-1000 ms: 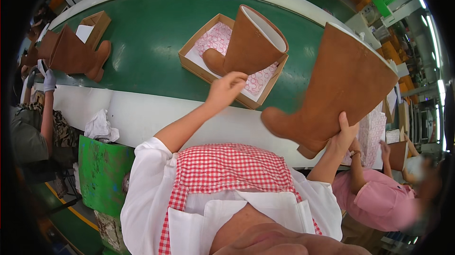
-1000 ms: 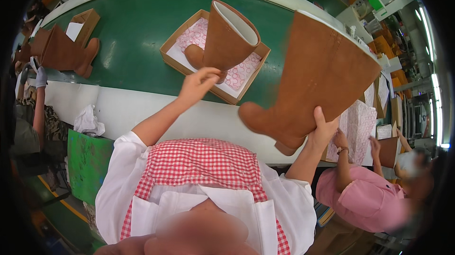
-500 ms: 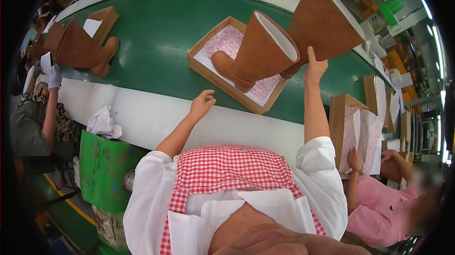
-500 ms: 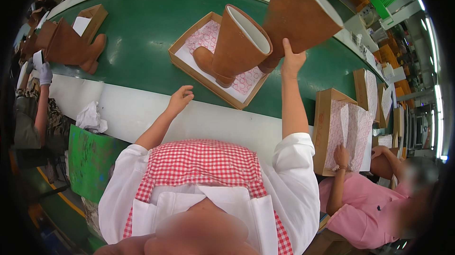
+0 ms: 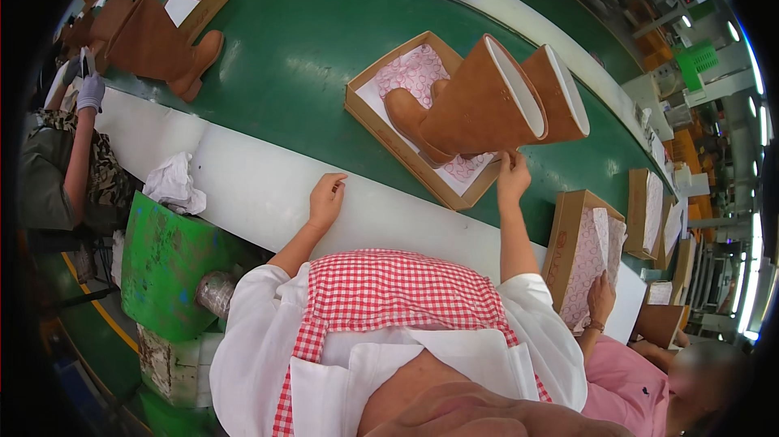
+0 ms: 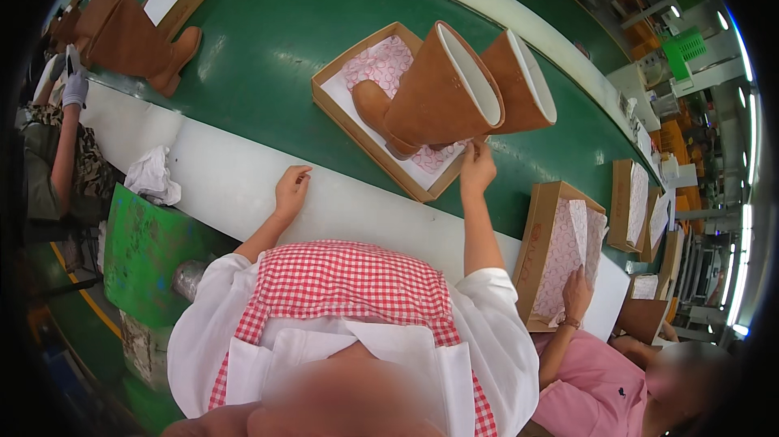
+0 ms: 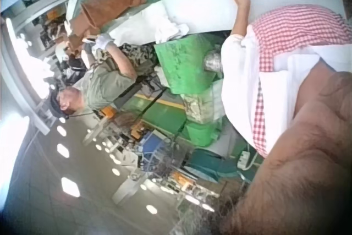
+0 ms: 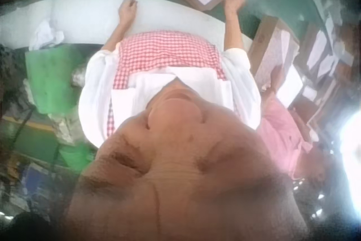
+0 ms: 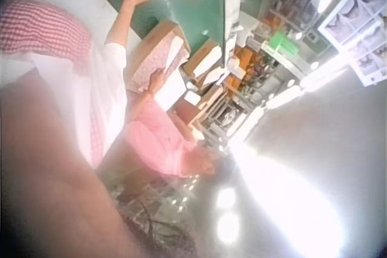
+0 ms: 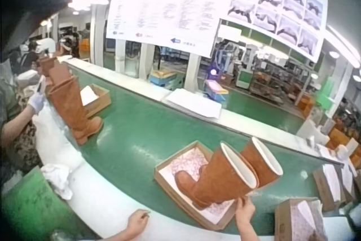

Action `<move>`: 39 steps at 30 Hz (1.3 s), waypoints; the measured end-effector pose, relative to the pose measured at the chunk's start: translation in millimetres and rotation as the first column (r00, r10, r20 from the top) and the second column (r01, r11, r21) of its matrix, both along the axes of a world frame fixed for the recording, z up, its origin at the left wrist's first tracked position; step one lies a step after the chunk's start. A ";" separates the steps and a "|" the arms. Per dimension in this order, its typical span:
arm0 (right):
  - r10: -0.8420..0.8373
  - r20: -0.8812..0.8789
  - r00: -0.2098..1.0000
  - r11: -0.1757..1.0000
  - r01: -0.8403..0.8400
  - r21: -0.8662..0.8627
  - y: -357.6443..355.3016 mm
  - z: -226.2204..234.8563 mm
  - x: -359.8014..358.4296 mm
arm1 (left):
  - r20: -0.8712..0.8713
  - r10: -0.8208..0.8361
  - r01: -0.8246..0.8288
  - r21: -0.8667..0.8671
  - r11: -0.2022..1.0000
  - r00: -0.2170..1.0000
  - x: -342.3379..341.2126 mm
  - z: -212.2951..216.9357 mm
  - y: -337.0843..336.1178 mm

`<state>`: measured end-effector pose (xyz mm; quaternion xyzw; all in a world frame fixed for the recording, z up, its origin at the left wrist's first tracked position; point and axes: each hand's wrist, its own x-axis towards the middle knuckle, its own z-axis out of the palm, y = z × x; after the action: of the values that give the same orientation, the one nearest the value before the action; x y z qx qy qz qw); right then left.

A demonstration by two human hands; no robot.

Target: The person packs boots into shoeboxes on a conveyor belt, lining the boxes with wrapping paper and placing pairs of boots inside by hand.

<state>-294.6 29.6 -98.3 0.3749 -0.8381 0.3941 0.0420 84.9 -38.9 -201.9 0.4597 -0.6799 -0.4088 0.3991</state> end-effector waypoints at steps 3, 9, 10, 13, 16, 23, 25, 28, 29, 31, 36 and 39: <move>0.332 -0.244 0.911 0.917 -0.372 -0.142 6.7 -4.5 57.8 | 0.127 -0.022 0.037 -0.114 0.993 0.992 -11.5 15.1 -2.7; 0.669 -0.387 0.635 0.735 -0.644 0.214 -60.6 1.1 147.7 | 0.174 -0.050 0.102 -0.301 0.948 0.983 -9.8 8.7 -5.7; 0.637 -0.394 0.662 0.771 -0.560 0.304 -73.7 0.7 152.0 | 0.168 -0.052 0.103 -0.310 0.945 0.984 -10.6 10.4 -4.3; 0.621 -0.313 0.718 0.750 -0.430 0.503 -103.0 -29.2 137.7 | 0.168 -0.060 0.115 -0.343 0.932 0.984 -13.1 11.9 -2.7; 0.638 -0.204 0.743 0.695 -0.442 0.567 -110.0 -38.8 125.4 | 0.171 -0.041 0.102 -0.363 0.926 0.984 -5.6 8.2 -2.0; 0.624 -0.145 0.768 0.644 -0.400 0.652 -87.4 -32.2 61.4 | 0.129 -0.084 0.124 -0.338 0.933 0.988 1.7 6.0 -10.4; 0.563 -0.156 0.812 0.671 -0.338 0.659 -74.7 -36.5 35.2 | 0.134 -0.074 0.116 -0.336 0.935 0.988 3.6 3.7 -6.3; 0.506 -0.208 0.837 0.669 -0.229 0.707 -57.2 -35.7 -12.2 | 0.146 -0.063 0.109 -0.331 0.937 0.987 3.4 3.8 -3.5; 0.466 -0.227 0.855 0.680 -0.182 0.710 -50.1 -37.9 -33.9 | 0.148 -0.074 0.119 -0.325 0.938 0.986 0.8 4.5 -4.7; 0.386 -0.254 0.887 0.701 -0.103 0.705 -30.6 -45.1 -80.7 | 0.150 -0.079 0.124 -0.326 0.937 0.986 -4.6 5.7 -6.9; 0.282 -0.311 0.908 0.614 0.079 0.786 -6.2 -40.2 -141.2 | 0.142 -0.077 0.121 -0.329 0.937 0.987 -2.8 3.0 -2.0; 0.186 -0.295 0.937 0.576 0.139 0.806 -8.2 -42.7 -153.8 | 0.144 -0.080 0.125 -0.336 0.934 0.986 -7.4 4.4 -4.4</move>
<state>-448.4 21.3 -141.0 0.4264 -0.8979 -0.1089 0.0068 77.5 -43.4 -197.5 0.3722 -0.7881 -0.2736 0.4069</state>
